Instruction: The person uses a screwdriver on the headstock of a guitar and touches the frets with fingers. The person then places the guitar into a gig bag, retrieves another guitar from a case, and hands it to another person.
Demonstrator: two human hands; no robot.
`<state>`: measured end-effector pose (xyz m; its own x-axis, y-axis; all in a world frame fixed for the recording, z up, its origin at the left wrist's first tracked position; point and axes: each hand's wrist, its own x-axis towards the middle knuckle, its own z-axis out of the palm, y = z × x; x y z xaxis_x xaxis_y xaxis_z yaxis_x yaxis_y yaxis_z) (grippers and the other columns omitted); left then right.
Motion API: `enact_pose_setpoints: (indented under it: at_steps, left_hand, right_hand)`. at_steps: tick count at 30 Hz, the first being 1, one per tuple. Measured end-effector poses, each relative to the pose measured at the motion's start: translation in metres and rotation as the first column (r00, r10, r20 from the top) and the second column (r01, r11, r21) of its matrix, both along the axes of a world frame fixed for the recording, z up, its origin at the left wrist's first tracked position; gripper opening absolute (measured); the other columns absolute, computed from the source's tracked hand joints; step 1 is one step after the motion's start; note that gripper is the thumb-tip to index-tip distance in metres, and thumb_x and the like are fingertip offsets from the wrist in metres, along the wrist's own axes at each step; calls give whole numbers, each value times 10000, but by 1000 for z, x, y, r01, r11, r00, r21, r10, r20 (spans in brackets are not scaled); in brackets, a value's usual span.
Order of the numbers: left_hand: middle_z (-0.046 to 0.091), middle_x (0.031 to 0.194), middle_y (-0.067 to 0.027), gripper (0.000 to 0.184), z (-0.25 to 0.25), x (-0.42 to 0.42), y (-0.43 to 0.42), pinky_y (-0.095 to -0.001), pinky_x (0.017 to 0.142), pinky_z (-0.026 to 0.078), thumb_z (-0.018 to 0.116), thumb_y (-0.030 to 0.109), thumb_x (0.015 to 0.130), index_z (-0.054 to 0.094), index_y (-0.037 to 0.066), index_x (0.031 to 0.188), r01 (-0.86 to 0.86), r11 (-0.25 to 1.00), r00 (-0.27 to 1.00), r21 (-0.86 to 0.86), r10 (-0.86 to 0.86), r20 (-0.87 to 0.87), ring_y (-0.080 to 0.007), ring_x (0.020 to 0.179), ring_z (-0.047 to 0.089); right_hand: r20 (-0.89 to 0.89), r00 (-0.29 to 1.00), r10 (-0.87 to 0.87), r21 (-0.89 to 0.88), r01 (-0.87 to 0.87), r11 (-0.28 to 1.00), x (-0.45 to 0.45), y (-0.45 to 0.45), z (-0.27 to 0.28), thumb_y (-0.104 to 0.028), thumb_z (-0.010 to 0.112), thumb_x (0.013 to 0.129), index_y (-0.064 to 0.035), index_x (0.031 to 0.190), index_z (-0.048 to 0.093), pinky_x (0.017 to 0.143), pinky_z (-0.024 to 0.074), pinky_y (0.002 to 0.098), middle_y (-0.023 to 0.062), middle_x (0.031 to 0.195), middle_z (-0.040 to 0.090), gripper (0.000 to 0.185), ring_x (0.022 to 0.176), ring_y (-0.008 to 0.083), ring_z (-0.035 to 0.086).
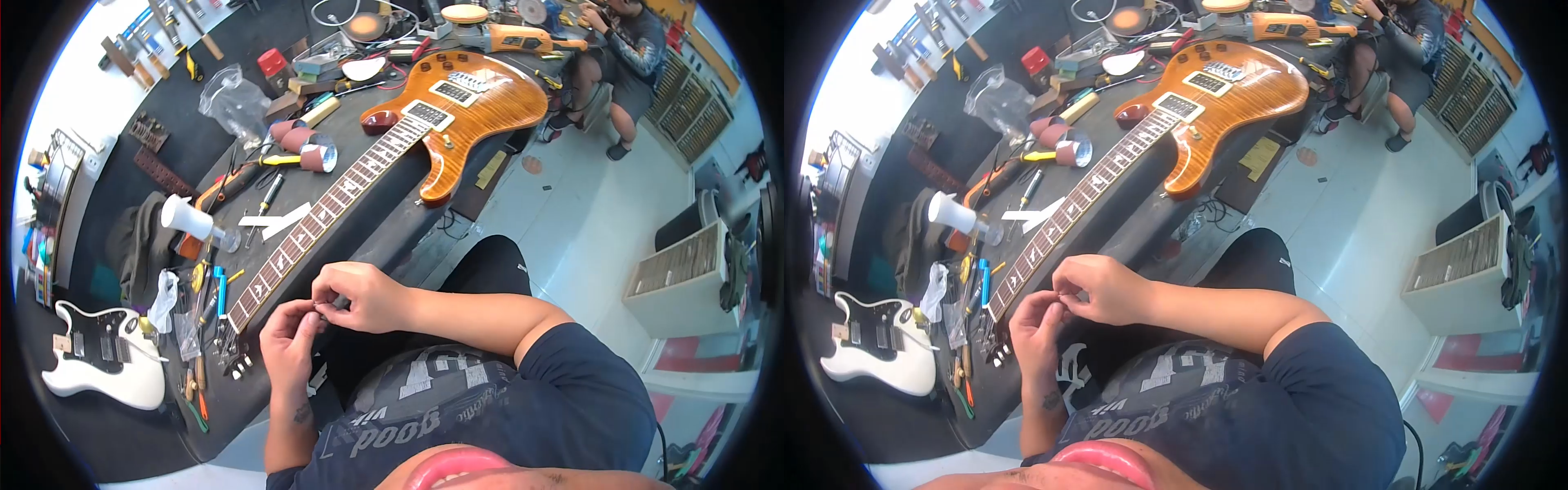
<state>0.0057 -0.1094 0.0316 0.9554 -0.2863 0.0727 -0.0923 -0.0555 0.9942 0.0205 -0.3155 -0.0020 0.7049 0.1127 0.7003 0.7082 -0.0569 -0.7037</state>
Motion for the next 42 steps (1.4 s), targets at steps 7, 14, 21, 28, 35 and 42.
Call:
enact_pose_setpoints:
  at_steps: [7,14,21,28,35,42]
  left_hand:
    - [722,1047,-82,119,-12,-11,-62,-359,847,615,687,53,1033,638,15,1134,-26,868,921,-495,-172,-350,-176,944,718]
    - [695,1087,-140,65,4,8,-94,-327,806,595,633,36,1042,570,38,1054,129,924,982,-361,-170,-85,-180,886,702]
    - [714,1043,-114,88,-36,50,-85,-268,747,563,670,-16,1036,593,14,1066,45,999,994,-13,-44,100,-124,795,663]
    - [745,962,-87,80,-35,49,-86,-273,781,576,723,-61,988,719,-47,1066,50,996,991,72,-58,122,-133,839,697]
    - [739,943,-67,124,-38,45,-89,-276,770,585,667,-78,964,743,-43,1056,35,999,993,12,-36,115,-123,843,704]
    - [724,1083,-104,217,-26,31,-81,-286,826,597,692,-73,1002,533,19,1117,132,987,973,-94,-110,204,-128,928,701]
  right_hand:
    - [280,941,-189,-46,210,977,-23,-48,4,-50,833,854,-65,1056,647,661,563,413,74,847,654,275,750,299,674]
    - [314,792,-523,174,493,852,-6,-226,51,-144,861,897,-73,1076,681,731,554,316,32,934,702,263,785,148,675]
    - [-226,-302,-926,-125,952,-280,119,-551,-50,-337,876,778,-37,1334,651,1010,542,479,214,1250,717,671,1105,385,697]
    - [-554,377,-743,197,926,323,145,-594,-84,-96,814,945,-60,1271,698,601,544,291,47,953,709,347,719,113,649]
    - [-152,661,-735,694,600,397,37,-516,33,-173,674,1086,3,1232,648,673,500,256,62,937,652,230,765,110,577]
    - [65,904,-423,99,416,904,-51,-300,109,-121,616,1087,31,1283,653,826,488,239,72,1097,652,252,927,97,592]
